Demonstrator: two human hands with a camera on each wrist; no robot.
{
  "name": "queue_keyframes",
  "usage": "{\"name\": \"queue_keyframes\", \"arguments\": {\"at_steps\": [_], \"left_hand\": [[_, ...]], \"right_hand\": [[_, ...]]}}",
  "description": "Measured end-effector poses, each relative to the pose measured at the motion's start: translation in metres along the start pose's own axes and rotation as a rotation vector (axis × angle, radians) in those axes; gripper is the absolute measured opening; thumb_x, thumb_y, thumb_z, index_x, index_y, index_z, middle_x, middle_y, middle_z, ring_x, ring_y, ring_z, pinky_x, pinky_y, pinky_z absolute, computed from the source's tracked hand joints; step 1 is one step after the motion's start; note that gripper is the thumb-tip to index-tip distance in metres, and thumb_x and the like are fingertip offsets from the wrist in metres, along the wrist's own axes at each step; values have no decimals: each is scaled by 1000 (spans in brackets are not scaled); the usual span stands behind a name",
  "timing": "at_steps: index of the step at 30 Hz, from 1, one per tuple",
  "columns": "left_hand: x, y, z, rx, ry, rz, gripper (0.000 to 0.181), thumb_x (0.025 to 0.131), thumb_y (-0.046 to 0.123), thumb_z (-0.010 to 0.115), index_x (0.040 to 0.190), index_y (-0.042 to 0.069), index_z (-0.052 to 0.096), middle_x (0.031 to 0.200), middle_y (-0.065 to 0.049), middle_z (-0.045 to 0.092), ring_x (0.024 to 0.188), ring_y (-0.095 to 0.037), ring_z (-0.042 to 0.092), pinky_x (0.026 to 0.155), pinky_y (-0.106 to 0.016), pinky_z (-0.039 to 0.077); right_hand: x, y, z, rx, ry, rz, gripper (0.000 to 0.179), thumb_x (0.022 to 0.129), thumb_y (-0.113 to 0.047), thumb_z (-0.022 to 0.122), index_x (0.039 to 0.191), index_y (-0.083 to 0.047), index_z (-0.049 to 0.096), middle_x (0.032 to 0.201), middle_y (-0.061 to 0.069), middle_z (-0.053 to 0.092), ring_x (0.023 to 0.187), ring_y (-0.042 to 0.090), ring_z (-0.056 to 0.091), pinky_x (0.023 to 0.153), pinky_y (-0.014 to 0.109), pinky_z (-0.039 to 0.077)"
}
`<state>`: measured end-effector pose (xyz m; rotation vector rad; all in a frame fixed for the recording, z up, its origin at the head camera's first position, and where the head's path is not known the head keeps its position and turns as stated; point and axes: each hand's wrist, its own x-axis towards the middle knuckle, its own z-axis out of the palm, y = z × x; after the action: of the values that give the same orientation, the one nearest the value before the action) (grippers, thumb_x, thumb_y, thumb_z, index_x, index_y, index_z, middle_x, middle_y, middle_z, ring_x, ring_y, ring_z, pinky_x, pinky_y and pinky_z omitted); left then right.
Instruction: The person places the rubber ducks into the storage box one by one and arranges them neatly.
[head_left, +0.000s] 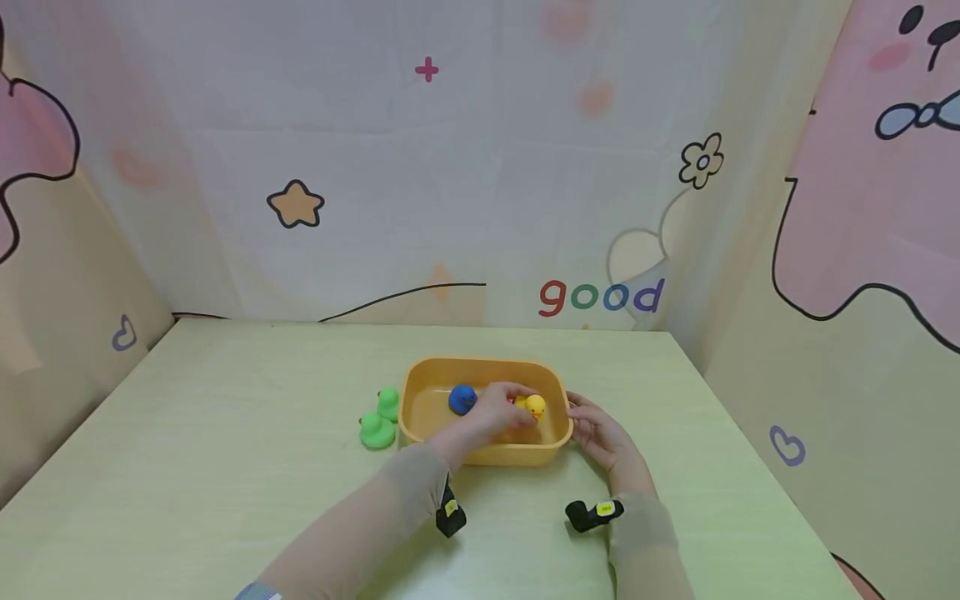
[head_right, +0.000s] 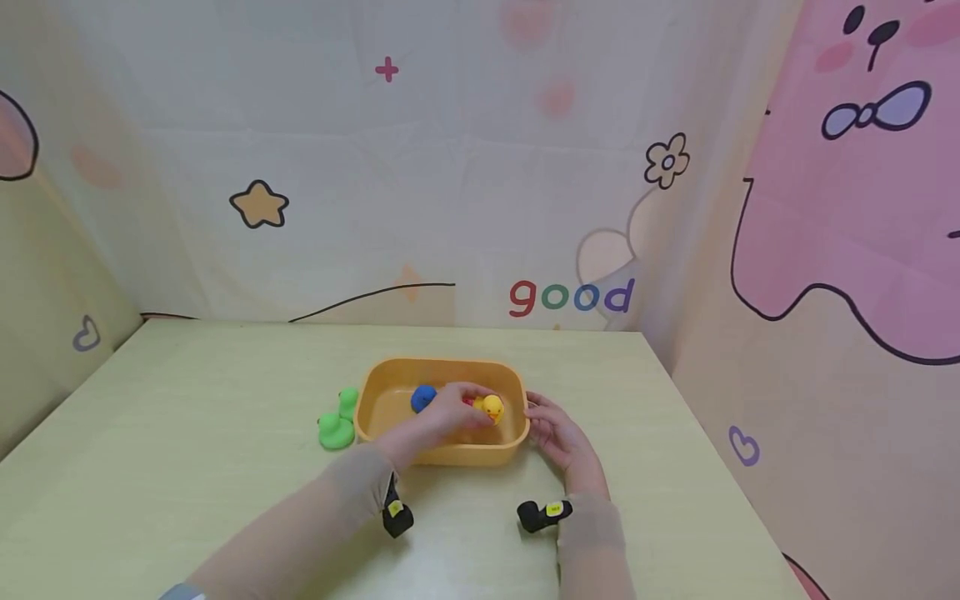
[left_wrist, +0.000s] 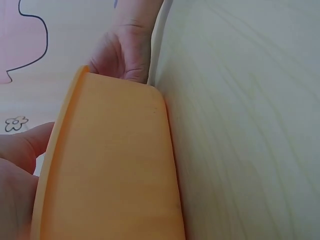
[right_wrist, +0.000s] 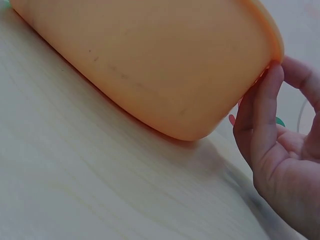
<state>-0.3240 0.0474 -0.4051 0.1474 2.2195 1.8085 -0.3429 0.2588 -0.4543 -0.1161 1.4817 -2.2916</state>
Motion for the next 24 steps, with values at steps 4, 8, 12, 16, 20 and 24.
{"name": "queue_keyframes", "arguments": {"at_steps": [4, 8, 12, 16, 20, 24], "left_hand": [[1, -1, 2, 66, 13, 18, 40, 77, -3, 77, 115, 4, 71, 111, -11, 62, 92, -20, 54, 84, -29, 55], [2, -4, 4, 150, 42, 37, 38, 75, 2, 81, 112, 6, 72, 109, -10, 65, 94, -21, 53, 87, -32, 52], [1, -4, 6, 209, 57, 13, 38, 74, 6, 83, 111, 7, 73, 105, -7, 64, 94, -21, 53, 88, -33, 52], [-1, -3, 8, 232, 40, -15, 37, 75, 7, 82, 111, 10, 73, 101, -6, 63, 92, -20, 53, 86, -31, 53], [0, -2, 9, 270, 14, -26, 34, 76, 6, 82, 109, 9, 74, 101, -6, 63, 90, -20, 53, 86, -31, 53], [1, -2, 10, 308, 1, -27, 30, 76, 3, 81, 105, 8, 74, 101, -9, 63, 90, -20, 52, 88, -33, 52]], "right_hand": [[-3, -2, 4, 7, -12, -4, 58, 97, 5, 33, 149, 3, 8, 103, 0, 59, 80, 4, 61, 72, 15, 53], [-8, -6, 10, 7, -32, -1, 61, 96, 5, 35, 150, 4, 5, 105, 0, 58, 81, 4, 61, 74, 15, 54], [-9, -7, 11, 1, -23, 11, 66, 97, 3, 36, 152, 4, 0, 108, 0, 58, 83, 3, 61, 77, 14, 54], [-8, -8, 11, 2, -11, 17, 66, 97, 3, 36, 153, 3, 1, 109, 0, 58, 84, 3, 61, 77, 14, 54], [-9, -8, 11, 2, -12, 19, 66, 98, 2, 36, 153, 3, 1, 109, 0, 58, 84, 3, 62, 79, 15, 54], [-9, -8, 10, 2, -18, 20, 68, 98, 2, 36, 154, 3, -2, 108, -1, 59, 84, 3, 62, 79, 14, 54]]}}
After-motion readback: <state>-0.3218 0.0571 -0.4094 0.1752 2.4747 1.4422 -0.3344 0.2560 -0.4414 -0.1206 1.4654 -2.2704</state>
